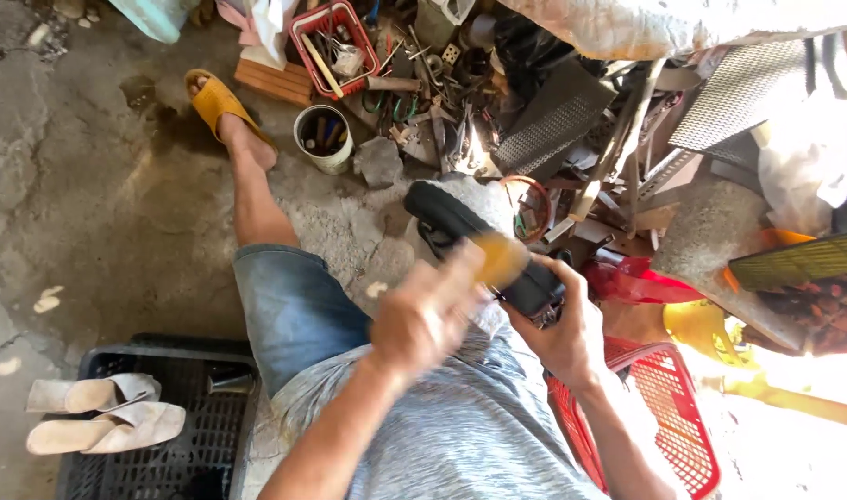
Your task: Polishing and repairing leather shoes using a brush, hammer, and cloth in a workshop.
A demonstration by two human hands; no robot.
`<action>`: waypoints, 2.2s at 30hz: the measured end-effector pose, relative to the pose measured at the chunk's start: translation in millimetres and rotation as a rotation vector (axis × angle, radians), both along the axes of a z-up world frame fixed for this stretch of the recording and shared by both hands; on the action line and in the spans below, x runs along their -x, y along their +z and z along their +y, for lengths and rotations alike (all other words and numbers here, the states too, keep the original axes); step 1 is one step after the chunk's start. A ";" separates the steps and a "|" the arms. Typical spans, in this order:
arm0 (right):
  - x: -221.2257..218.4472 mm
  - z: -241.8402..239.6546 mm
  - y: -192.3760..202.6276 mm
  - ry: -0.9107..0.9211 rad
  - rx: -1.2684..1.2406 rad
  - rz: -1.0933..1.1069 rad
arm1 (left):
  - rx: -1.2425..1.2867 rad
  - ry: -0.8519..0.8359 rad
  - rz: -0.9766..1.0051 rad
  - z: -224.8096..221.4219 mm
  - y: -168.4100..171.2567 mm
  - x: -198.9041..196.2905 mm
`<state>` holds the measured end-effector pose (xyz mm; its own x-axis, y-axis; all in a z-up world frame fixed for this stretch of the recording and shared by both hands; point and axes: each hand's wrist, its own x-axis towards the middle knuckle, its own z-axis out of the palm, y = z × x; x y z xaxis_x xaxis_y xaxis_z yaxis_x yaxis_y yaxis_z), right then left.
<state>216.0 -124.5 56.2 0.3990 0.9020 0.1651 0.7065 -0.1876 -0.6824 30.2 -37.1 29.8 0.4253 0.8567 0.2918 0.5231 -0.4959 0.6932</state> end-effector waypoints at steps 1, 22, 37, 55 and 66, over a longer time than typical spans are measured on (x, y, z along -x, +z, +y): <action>1.1 -1.5 -1.7 -0.003 0.001 0.006 | 0.001 -0.003 0.006 14.8 -10.7 9.7; -10.5 -9.9 -18.5 -0.009 0.110 0.143 | 0.119 0.056 -0.252 63.5 -30.8 12.6; -24.5 -4.6 -19.0 -0.110 0.137 0.910 | 0.010 0.083 -0.034 38.0 -56.9 -19.1; -25.7 -1.1 -22.2 -0.134 0.105 1.025 | 0.351 0.053 -0.153 73.6 -9.6 8.3; -26.8 3.2 -22.3 -0.048 0.066 1.116 | 0.228 -0.058 0.156 27.3 -26.3 -7.4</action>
<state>242.9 -121.3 34.0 0.3284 0.8754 -0.3547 -0.3040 -0.2576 -0.9172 37.7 -9.8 3.5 0.5004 0.8655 0.0217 0.6073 -0.3688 0.7037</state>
